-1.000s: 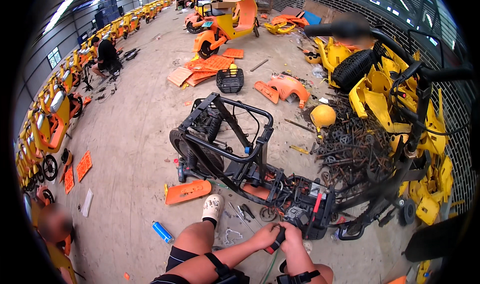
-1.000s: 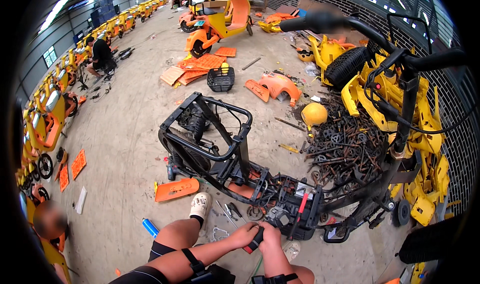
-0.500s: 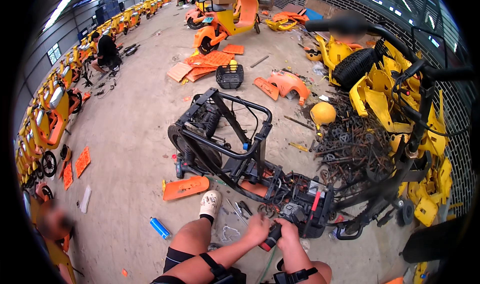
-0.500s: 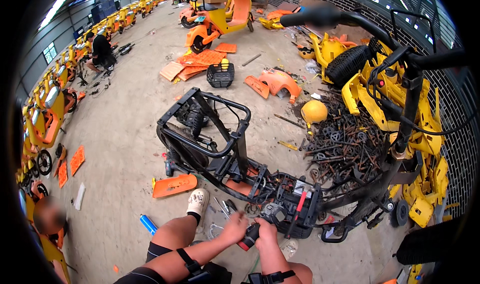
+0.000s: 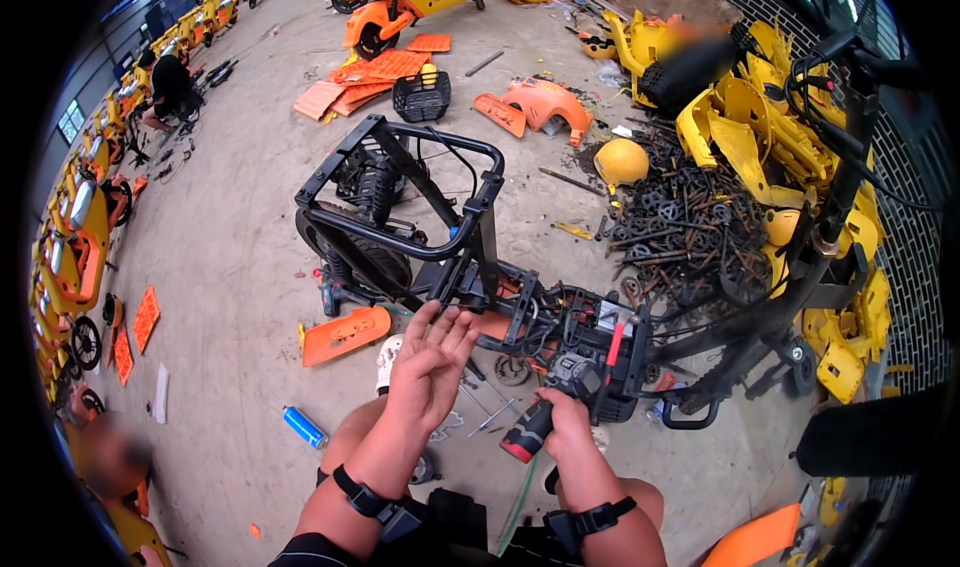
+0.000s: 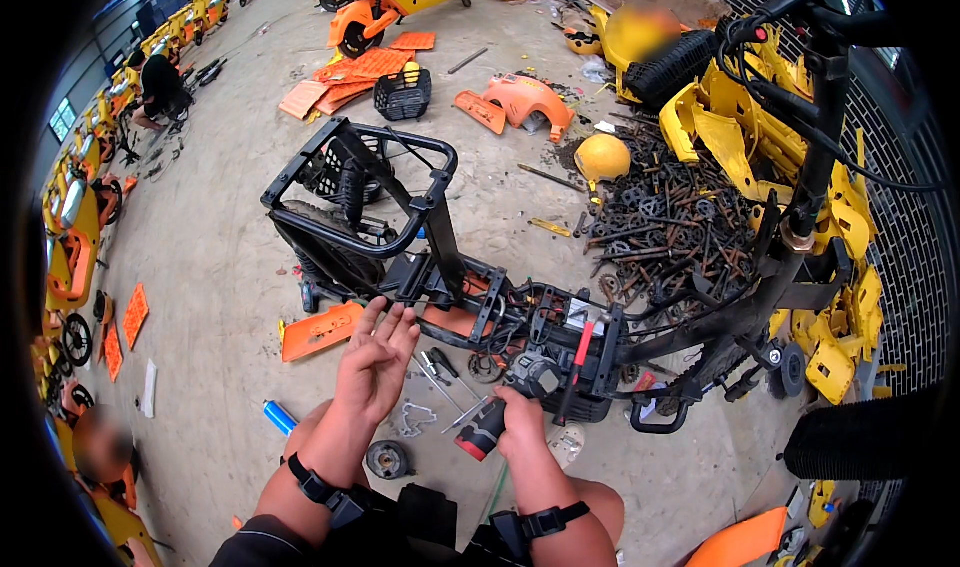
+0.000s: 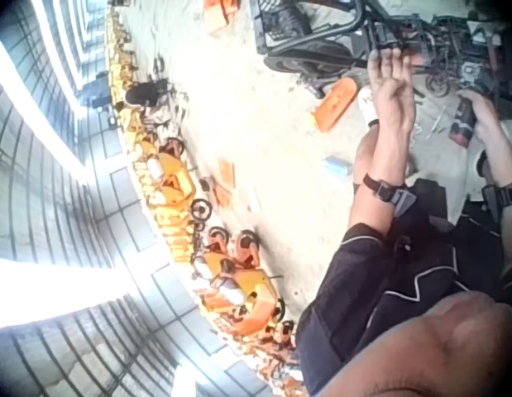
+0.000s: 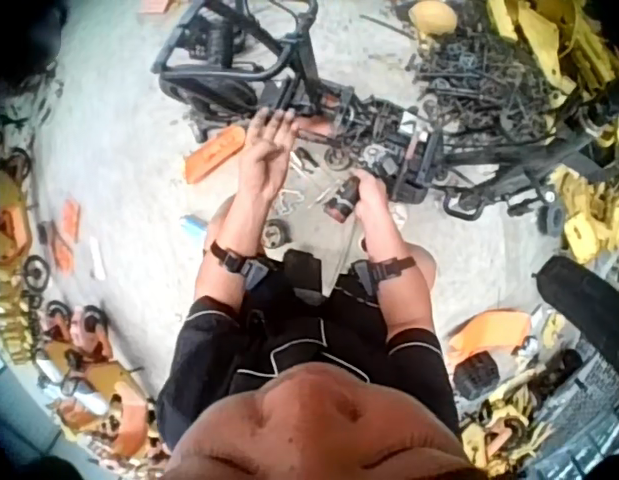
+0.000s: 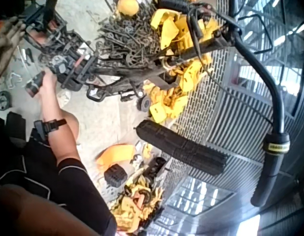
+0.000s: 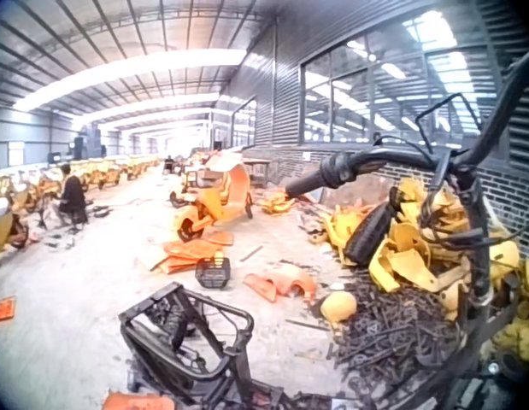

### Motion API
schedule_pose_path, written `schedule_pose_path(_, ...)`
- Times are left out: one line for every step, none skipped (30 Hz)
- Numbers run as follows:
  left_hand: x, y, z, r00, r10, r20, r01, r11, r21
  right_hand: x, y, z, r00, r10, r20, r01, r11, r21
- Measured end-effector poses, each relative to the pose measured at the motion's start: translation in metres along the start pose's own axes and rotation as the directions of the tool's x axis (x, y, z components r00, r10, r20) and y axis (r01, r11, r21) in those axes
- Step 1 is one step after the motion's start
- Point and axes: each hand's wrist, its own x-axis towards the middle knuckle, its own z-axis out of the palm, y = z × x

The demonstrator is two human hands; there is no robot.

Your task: The person uses a power screwdriver to fasten components and electrical wires to a black motorcycle frame while sitting on the floor.

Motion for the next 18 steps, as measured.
schedule_pose_path(0.0,-0.001,-0.001,1.0,0.006,0.018,-0.006,1.0,0.013,0.001,-0.001,-0.001,0.999,0.028,0.016,-0.029,1.0,0.01)
schedule_pose_path(-0.001,-0.002,0.0,1.0,0.012,0.026,-0.013,1.0,0.02,0.002,-0.001,-0.001,1.0,0.021,0.01,-0.021,1.0,0.005)
schedule_pose_path(-0.002,-0.001,0.001,0.999,0.021,0.034,-0.022,0.999,0.03,-0.002,-0.002,0.002,1.0,0.017,0.007,-0.017,1.0,0.001)
schedule_pose_path(-0.004,-0.001,0.002,0.999,0.03,0.041,-0.032,0.999,0.041,-0.004,-0.003,0.005,1.0,0.012,0.005,-0.012,1.0,-0.004)
schedule_pose_path(-0.005,-0.001,0.002,0.997,0.045,0.055,-0.048,0.997,0.058,-0.007,-0.002,0.006,1.0,0.008,0.006,-0.008,1.0,-0.001)
schedule_pose_path(-0.006,-0.002,0.002,0.996,0.058,0.072,-0.063,0.995,0.074,-0.009,-0.003,0.007,1.0,0.001,0.005,-0.001,1.0,0.004)
schedule_pose_path(-0.007,-0.002,0.003,0.994,0.071,0.088,-0.079,0.993,0.09,-0.009,-0.002,0.008,1.0,-0.006,0.006,0.006,1.0,0.009)
schedule_pose_path(-0.011,-0.001,0.006,0.993,0.072,0.095,-0.082,0.991,0.109,-0.009,-0.001,0.008,1.0,-0.006,0.008,0.006,1.0,0.002)
schedule_pose_path(-0.02,0.003,0.014,0.992,0.079,0.101,-0.092,0.987,0.13,-0.009,0.0,0.009,1.0,-0.005,0.015,0.005,1.0,-0.006)
schedule_pose_path(-0.027,0.004,0.023,0.991,0.075,0.11,-0.091,0.985,0.148,-0.007,0.0,0.008,1.0,-0.008,0.013,0.008,1.0,-0.009)
schedule_pose_path(-0.039,0.005,0.036,0.981,0.078,0.177,-0.11,0.978,0.178,-0.005,-0.001,0.006,1.0,-0.015,0.017,0.015,1.0,-0.018)
schedule_pose_path(-0.058,0.01,0.053,0.967,0.087,0.24,-0.141,0.966,0.218,-0.004,0.001,0.007,0.999,-0.011,0.033,0.012,1.0,-0.025)
schedule_pose_path(-0.072,0.013,0.064,0.95,0.077,0.301,-0.157,0.955,0.251,-0.003,0.003,0.005,0.999,-0.011,0.033,0.012,1.0,-0.027)
schedule_pose_path(-0.084,0.016,0.069,0.937,0.035,0.347,-0.125,0.962,0.241,-0.004,0.006,0.004,0.999,-0.007,0.036,0.009,0.999,-0.043)
schedule_pose_path(-0.093,0.017,0.073,0.917,-0.008,0.398,-0.091,0.969,0.228,-0.003,0.005,0.003,0.999,-0.011,0.037,0.013,0.998,-0.057)
schedule_pose_path(-0.097,0.017,0.076,0.906,-0.02,0.422,-0.079,0.973,0.217,-0.003,0.004,0.004,0.999,-0.019,0.037,0.021,0.998,-0.067)
schedule_pose_path(-0.102,0.019,0.079,0.899,-0.021,0.438,-0.077,0.976,0.205,-0.004,0.003,0.005,0.999,-0.027,0.037,0.03,0.997,-0.075)
schedule_pose_path(-0.105,0.016,0.081,0.907,0.011,0.421,-0.102,0.975,0.195,-0.009,0.004,0.01,1.0,-0.024,0.01,0.025,0.998,-0.061)
